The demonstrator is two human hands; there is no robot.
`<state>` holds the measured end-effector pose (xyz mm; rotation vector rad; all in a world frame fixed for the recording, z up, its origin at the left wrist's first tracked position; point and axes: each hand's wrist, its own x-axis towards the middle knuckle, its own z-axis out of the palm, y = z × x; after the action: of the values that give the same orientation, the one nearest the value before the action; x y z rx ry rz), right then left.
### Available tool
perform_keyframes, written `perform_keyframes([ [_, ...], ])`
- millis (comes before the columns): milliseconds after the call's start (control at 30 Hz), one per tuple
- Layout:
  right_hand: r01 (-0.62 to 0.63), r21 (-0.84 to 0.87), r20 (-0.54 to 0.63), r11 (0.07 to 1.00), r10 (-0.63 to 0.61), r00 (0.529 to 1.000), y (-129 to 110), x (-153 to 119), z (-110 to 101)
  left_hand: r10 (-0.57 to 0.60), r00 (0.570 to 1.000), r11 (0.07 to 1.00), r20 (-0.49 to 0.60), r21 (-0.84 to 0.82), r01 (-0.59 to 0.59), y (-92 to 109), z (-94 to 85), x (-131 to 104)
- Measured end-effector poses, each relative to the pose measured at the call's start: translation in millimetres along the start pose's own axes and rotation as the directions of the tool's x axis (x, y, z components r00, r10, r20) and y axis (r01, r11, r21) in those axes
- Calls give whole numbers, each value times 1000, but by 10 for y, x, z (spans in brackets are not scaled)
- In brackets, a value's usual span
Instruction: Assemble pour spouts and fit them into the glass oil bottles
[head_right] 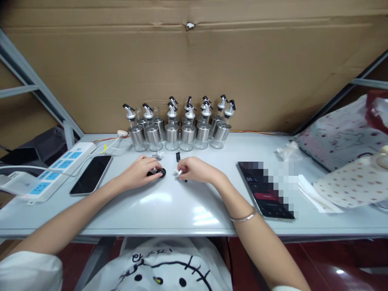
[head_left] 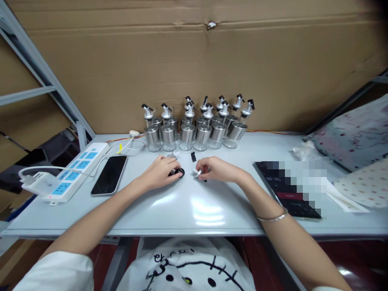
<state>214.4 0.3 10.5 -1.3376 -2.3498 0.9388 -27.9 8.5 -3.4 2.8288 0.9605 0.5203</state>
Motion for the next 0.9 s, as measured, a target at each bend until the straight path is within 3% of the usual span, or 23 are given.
perform_keyframes([
  [167,106,119,-165,987,-85,983,-21,12,25,-27,991,996,-130,-90,15,38,-25,0],
  [267,146,159,-274,976,-98,957,-49,16,29,-122,972,964,-202,-257,68,58,-5,10],
  [400,194,290,-387,937,-71,919,-69,37,29,-309,939,797,-150,-579,170,77,40,26],
  [567,276,476,-505,835,3,863,-77,62,7,-359,919,631,-163,-768,110,62,75,44],
  [700,289,540,-534,790,57,844,-97,66,2,-336,934,509,-125,-858,69,90,55,49],
  [900,264,585,-485,767,70,871,-118,81,47,-387,916,437,-104,-896,83,127,33,53],
])
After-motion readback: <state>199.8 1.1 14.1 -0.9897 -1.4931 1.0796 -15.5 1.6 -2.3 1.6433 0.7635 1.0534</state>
